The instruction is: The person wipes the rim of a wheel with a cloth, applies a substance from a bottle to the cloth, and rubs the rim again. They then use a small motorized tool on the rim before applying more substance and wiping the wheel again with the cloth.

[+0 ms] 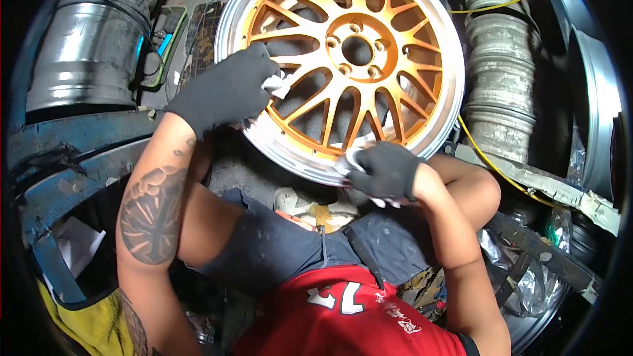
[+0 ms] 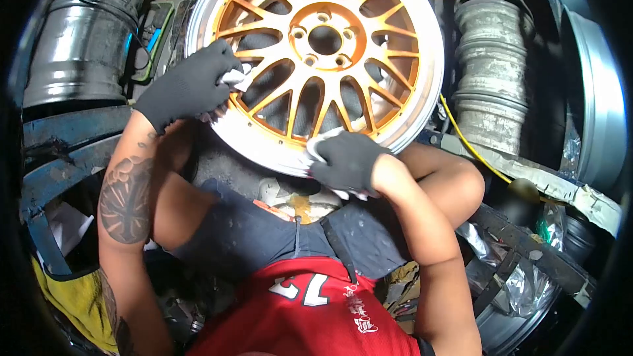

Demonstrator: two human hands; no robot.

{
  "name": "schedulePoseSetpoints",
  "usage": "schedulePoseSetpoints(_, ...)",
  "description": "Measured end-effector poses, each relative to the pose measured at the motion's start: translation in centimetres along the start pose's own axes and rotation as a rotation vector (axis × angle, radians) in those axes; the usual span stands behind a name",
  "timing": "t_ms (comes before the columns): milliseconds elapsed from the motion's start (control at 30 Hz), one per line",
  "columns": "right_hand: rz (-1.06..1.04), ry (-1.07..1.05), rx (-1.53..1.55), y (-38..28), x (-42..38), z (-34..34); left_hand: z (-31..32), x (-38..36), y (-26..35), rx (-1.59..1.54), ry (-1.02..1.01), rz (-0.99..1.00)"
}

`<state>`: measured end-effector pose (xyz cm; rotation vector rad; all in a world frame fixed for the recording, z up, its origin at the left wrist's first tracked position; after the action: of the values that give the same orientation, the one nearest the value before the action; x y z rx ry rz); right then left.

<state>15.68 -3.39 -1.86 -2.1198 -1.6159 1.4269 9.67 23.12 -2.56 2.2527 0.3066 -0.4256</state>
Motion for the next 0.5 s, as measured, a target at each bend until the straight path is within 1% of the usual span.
schedulePoseSetpoints(33, 0.135, -0.037, -0.011, 0.2, -1.4, -0.8, -0.1, 0.1, -0.4, -0.001, 0.004, -0.003)
schedulePoseSetpoints(67, 0.170, -0.043, 0.037, 0.2, -1.8, -1.3, -0.5, 0.1, -1.1, 0.003, 0.016, 0.042)
schedulePoseSetpoints(133, 0.031, -0.005, -0.040, -1.0, -0.5, -1.2, -0.4, 0.2, -1.8, 0.007, 0.013, 0.139)
schedulePoseSetpoints(167, -0.035, 0.010, -0.069, -1.8, 0.5, -1.1, -0.1, 0.5, -1.8, -0.038, -0.047, 0.060)
schedulePoseSetpoints(200, -0.036, 0.011, 0.012, -2.2, 1.3, -0.9, -0.7, 0.5, -1.4, -0.069, -0.102, -0.021)
schedulePoseSetpoints(267, 0.001, -0.044, 0.013, -1.3, 0.1, -0.9, -2.4, 0.2, -0.9, -0.112, -0.212, -0.194)
schedulePoseSetpoints(300, 0.084, -0.093, 0.090, -0.1, -0.8, -0.4, -2.4, -0.1, -1.2, -0.210, -0.200, -0.247)
schedulePoseSetpoints(333, 0.029, 0.049, 0.050, -0.4, -1.4, -0.6, -3.1, -0.4, -1.2, -0.220, -0.200, -0.299)
schedulePoseSetpoints(400, 0.067, -0.021, 0.128, -1.1, -1.0, -0.7, -3.7, -1.1, -0.9, -0.259, -0.212, -0.400)
schedulePoseSetpoints(433, -0.033, 0.036, -0.086, -2.0, 0.3, -0.6, -3.8, -1.0, -1.0, -0.318, -0.209, -0.403)
schedulePoseSetpoints(467, -0.028, -0.014, -0.012, -2.6, 1.1, -0.7, -3.5, 0.0, -2.4, -0.213, -0.078, -0.149)
schedulePoseSetpoints(500, -0.035, -0.009, 0.026, -2.4, 1.1, -0.9, -3.5, 0.2, -2.2, -0.192, -0.092, -0.139)
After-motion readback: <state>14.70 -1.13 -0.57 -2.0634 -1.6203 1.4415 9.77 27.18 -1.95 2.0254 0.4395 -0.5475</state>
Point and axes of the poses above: each hand's wrist, its own x-axis towards the middle knuckle, its own z-axis out of the palm, y = z × x, the point moved 4 cm from there along x, towards the middle knuckle, and after that the axes turned 12 degrees about -z, right-handed, at the moved point
